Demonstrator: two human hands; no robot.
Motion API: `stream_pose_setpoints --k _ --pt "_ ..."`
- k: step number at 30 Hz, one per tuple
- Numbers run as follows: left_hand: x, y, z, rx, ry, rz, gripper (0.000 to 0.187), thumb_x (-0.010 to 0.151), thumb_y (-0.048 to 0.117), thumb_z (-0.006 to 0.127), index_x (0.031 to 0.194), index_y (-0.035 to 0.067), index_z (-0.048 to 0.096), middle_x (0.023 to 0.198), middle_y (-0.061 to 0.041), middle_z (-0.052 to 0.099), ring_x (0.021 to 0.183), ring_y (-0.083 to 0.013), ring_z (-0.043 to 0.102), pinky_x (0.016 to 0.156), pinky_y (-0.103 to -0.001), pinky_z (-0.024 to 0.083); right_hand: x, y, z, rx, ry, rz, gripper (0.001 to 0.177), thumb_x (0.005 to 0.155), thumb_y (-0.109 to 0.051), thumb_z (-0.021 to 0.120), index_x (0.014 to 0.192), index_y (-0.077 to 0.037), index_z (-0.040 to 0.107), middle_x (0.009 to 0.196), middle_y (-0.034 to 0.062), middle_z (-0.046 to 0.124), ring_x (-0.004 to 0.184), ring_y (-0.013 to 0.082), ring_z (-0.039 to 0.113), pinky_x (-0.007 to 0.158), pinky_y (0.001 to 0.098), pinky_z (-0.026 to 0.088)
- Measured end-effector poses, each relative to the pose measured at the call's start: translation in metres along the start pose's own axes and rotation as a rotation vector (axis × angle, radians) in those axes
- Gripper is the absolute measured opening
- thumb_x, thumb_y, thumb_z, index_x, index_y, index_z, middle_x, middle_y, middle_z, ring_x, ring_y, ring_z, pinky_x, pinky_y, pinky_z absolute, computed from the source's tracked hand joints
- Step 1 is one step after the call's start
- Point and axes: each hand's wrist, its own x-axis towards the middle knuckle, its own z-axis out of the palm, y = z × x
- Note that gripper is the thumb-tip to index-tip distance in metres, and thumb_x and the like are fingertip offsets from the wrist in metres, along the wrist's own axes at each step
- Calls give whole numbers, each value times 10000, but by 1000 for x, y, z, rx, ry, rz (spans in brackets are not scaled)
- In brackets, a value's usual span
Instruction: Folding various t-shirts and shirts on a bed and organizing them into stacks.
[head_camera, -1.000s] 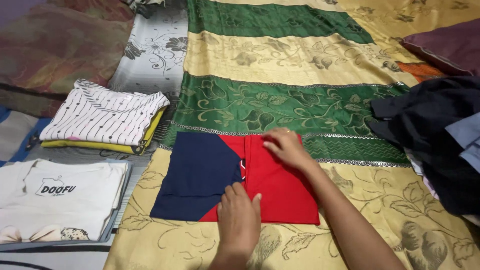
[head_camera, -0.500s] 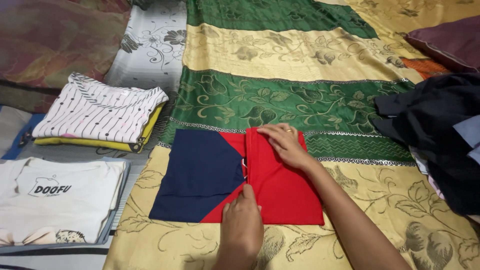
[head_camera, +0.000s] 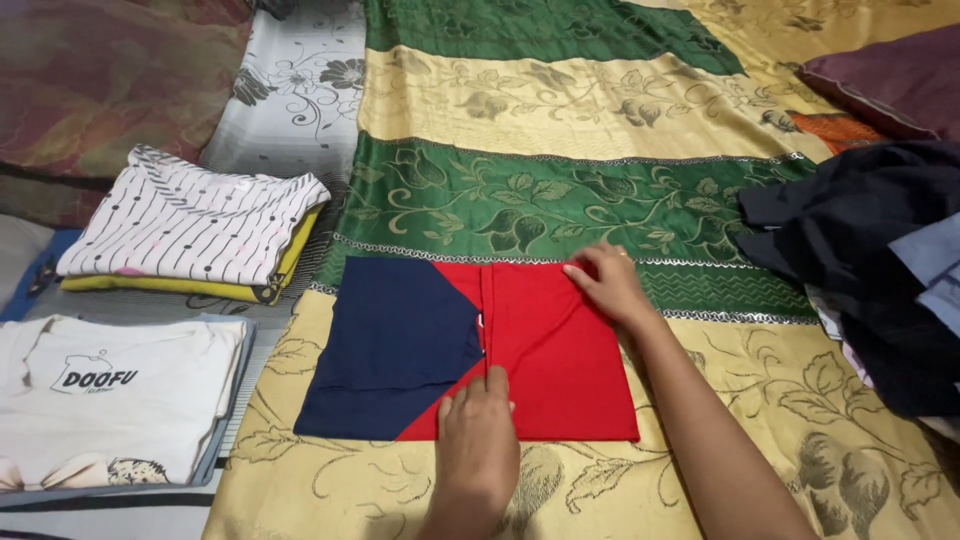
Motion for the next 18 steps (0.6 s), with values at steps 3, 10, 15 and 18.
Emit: stream_pose_setpoints --k 3,10,15,18 --pt "1 0 1 18 34 31 138 959 97 560 1087 54 592 982 -140 675 1013 -301 643 933 -450 433 4 23 10 130 27 80 249 893 -278 765 1003 -61 712 1039 136 665 1023 307 599 911 432 478" --pt "1 0 7 92 -18 33 173 951 76 557 1121 70 588 1035 -132 648 1062 -296 610 960 -456 407 9 53 35 222 144 127 267 936 -269 739 889 -9 701 897 133 672 844 263 628 768 374 493" --pt "-11 37 10 179 84 171 297 839 106 600 1134 84 615 1094 -152 562 1027 -334 558 858 -471 419 8 64 30 409 127 188 307 983 -312 682 922 -11 696 888 80 639 832 192 599 758 334 482" --pt "-24 44 44 29 -20 405 293 918 151 583 1206 117 627 1045 -125 531 1006 -311 544 832 -460 424 7 64 21 554 54 260 306 1005 -320 664 936 -22 669 880 21 621 813 133 566 741 300 472"
